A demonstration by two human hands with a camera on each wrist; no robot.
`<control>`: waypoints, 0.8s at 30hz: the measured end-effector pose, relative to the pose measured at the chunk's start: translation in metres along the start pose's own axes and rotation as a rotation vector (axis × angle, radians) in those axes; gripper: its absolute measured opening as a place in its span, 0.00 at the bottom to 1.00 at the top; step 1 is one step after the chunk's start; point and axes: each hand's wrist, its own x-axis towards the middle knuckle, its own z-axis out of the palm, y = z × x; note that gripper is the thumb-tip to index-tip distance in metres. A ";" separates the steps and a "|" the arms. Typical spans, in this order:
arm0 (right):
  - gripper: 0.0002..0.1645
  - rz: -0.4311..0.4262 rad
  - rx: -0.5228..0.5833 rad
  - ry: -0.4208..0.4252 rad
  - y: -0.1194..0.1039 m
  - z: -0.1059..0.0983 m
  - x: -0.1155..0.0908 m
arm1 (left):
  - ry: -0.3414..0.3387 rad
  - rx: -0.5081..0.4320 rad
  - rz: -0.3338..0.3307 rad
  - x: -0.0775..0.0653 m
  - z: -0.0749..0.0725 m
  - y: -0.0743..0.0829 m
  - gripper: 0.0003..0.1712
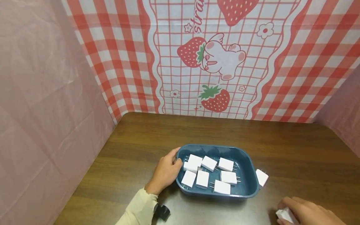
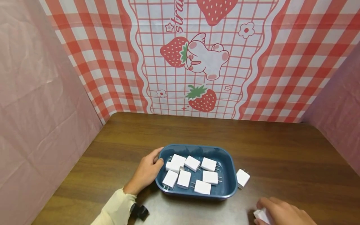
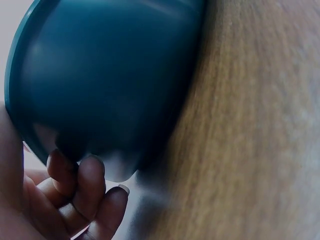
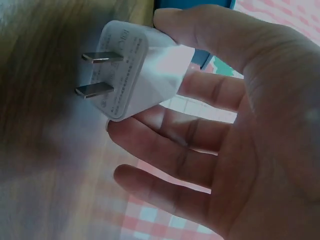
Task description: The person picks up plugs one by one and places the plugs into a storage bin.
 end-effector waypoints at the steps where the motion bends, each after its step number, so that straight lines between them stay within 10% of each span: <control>1: 0.19 0.016 -0.009 0.015 -0.001 -0.001 0.000 | 0.000 0.000 0.000 0.000 0.000 0.000 0.26; 7: 0.23 0.129 0.004 0.073 -0.008 -0.004 -0.001 | -0.010 0.002 -0.012 0.000 0.000 -0.001 0.27; 24: 0.22 0.045 -0.114 0.367 -0.025 -0.026 -0.002 | -0.004 0.010 -0.010 0.000 0.001 -0.001 0.26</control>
